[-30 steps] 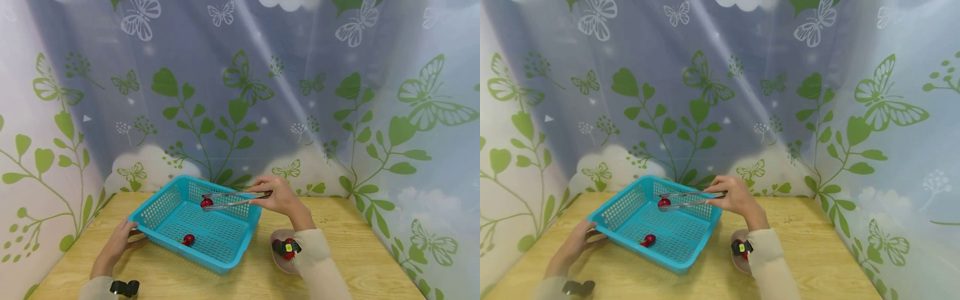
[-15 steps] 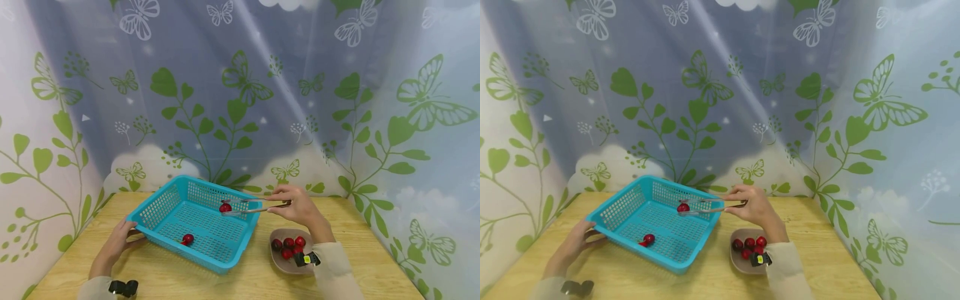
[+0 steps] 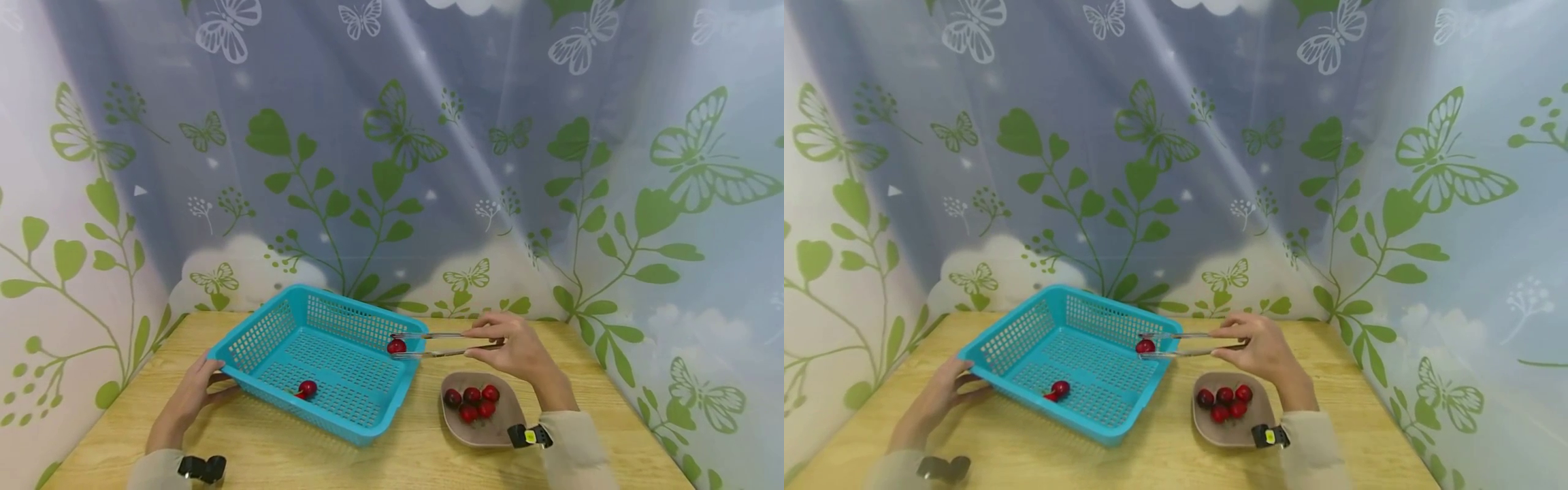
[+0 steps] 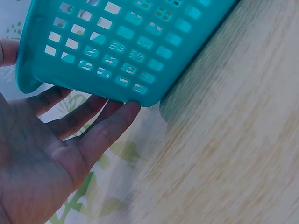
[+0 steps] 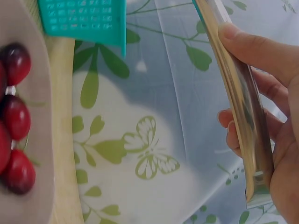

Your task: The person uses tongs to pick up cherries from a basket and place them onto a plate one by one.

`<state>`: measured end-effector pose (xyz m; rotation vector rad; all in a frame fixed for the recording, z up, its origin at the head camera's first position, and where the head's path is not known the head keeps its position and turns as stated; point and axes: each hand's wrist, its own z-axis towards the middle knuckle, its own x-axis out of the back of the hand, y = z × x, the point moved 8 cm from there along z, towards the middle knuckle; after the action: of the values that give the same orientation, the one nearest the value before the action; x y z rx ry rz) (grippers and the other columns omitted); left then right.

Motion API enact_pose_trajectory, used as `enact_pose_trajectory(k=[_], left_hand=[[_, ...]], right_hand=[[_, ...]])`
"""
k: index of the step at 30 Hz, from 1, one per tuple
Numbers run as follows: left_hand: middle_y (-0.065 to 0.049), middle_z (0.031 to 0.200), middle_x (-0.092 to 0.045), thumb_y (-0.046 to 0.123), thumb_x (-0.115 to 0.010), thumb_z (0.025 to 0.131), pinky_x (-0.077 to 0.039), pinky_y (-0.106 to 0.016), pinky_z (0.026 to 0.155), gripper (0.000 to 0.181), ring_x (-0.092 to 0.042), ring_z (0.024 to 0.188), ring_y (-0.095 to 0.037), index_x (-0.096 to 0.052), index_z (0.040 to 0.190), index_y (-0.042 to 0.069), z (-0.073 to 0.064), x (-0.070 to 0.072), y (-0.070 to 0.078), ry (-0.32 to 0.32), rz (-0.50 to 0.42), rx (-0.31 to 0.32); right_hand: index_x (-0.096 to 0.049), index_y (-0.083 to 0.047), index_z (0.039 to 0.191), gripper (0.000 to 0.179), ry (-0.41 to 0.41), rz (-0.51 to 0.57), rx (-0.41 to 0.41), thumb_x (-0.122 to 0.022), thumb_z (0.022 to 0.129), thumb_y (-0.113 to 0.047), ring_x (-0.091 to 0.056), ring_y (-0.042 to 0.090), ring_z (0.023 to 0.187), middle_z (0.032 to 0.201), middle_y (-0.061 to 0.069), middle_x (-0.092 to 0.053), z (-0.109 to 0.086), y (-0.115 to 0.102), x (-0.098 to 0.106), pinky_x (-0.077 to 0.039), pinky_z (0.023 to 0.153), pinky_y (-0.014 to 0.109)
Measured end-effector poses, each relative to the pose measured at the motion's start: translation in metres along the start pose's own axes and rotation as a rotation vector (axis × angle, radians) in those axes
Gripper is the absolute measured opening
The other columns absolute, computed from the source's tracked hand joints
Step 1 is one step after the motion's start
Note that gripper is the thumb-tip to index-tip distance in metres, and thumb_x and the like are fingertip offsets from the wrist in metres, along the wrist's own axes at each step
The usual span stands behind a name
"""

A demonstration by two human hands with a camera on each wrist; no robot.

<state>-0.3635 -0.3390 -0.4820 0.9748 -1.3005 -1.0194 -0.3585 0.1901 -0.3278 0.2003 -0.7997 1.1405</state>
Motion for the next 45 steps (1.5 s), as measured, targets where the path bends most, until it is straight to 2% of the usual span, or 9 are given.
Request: enact_pose_trajectory(k=[8, 13, 17, 23, 30, 38, 45], left_hand=[[-0.029, 0.153, -0.035, 0.028, -0.028, 0.111, -0.062, -0.05, 0.102, 0.058, -0.057, 0.112, -0.01, -0.018, 0.161, -0.001, -0.002, -0.001, 0.0, -0.009, 0.008, 0.006], [-0.029, 0.154, -0.034, 0.029, -0.027, 0.111, -0.061, -0.05, 0.103, 0.059, -0.056, 0.111, -0.008, -0.017, 0.161, -0.001, -0.002, -0.002, 0.001, -0.015, 0.01, 0.006], [-0.028, 0.154, -0.033, 0.029, -0.027, 0.112, -0.06, -0.052, 0.104, 0.059, -0.056, 0.111, -0.009, -0.017, 0.161, -0.001, -0.002, -0.002, 0.003, -0.014, 0.011, -0.002], [-0.029, 0.154, -0.033, 0.029, -0.027, 0.112, -0.061, -0.049, 0.103, 0.059, -0.056, 0.111, -0.008, -0.017, 0.161, -0.002, -0.001, -0.003, 0.003, -0.02, -0.003, -0.003], [-0.029, 0.153, -0.034, 0.029, -0.027, 0.112, -0.062, -0.048, 0.102, 0.059, -0.057, 0.11, -0.008, -0.017, 0.161, -0.002, -0.001, -0.002, 0.0, -0.016, -0.007, 0.013], [-0.028, 0.152, -0.033, 0.028, -0.027, 0.112, -0.062, -0.047, 0.102, 0.058, -0.057, 0.109, -0.006, -0.017, 0.161, -0.002, -0.002, -0.004, 0.003, -0.019, -0.021, -0.008], [-0.029, 0.152, -0.034, 0.028, -0.027, 0.111, -0.062, -0.048, 0.103, 0.058, -0.057, 0.113, -0.013, -0.018, 0.161, -0.002, -0.002, -0.002, 0.001, -0.009, -0.01, 0.0]], right_hand=[[-0.083, -0.007, 0.097, 0.035, 0.033, -0.022, 0.025, -0.091, 0.065, 0.004, -0.057, 0.003, 0.063, 0.091, 0.004, -0.072, -0.018, 0.001, 0.017, -0.049, 0.053, 0.01], [-0.083, -0.006, 0.096, 0.037, 0.051, -0.013, 0.051, -0.092, 0.062, 0.006, -0.056, 0.007, 0.063, 0.09, 0.006, -0.072, -0.029, 0.003, 0.025, -0.046, 0.051, 0.013], [-0.083, -0.005, 0.098, 0.037, 0.036, 0.008, 0.037, -0.092, 0.063, 0.006, -0.059, 0.007, 0.066, 0.091, 0.008, -0.072, -0.035, 0.009, 0.028, -0.051, 0.053, 0.013], [-0.082, -0.002, 0.098, 0.034, -0.012, 0.027, -0.023, -0.09, 0.066, 0.008, -0.055, 0.001, 0.066, 0.089, 0.007, -0.071, -0.043, 0.014, 0.036, -0.049, 0.052, 0.012], [-0.082, -0.005, 0.099, 0.028, -0.071, 0.007, -0.132, -0.089, 0.072, 0.0, -0.057, -0.001, 0.069, 0.089, 0.003, -0.073, -0.054, 0.022, 0.043, -0.053, 0.051, 0.02], [-0.083, -0.008, 0.096, 0.025, -0.117, -0.024, -0.197, -0.09, 0.072, -0.003, -0.046, -0.003, 0.059, 0.085, -0.001, -0.072, -0.065, 0.035, 0.049, -0.046, 0.046, 0.019], [-0.083, -0.009, 0.098, 0.022, -0.198, -0.051, -0.382, -0.09, 0.076, -0.012, -0.042, -0.001, 0.061, 0.085, -0.008, -0.069, -0.08, 0.053, 0.05, -0.044, 0.05, 0.02]])
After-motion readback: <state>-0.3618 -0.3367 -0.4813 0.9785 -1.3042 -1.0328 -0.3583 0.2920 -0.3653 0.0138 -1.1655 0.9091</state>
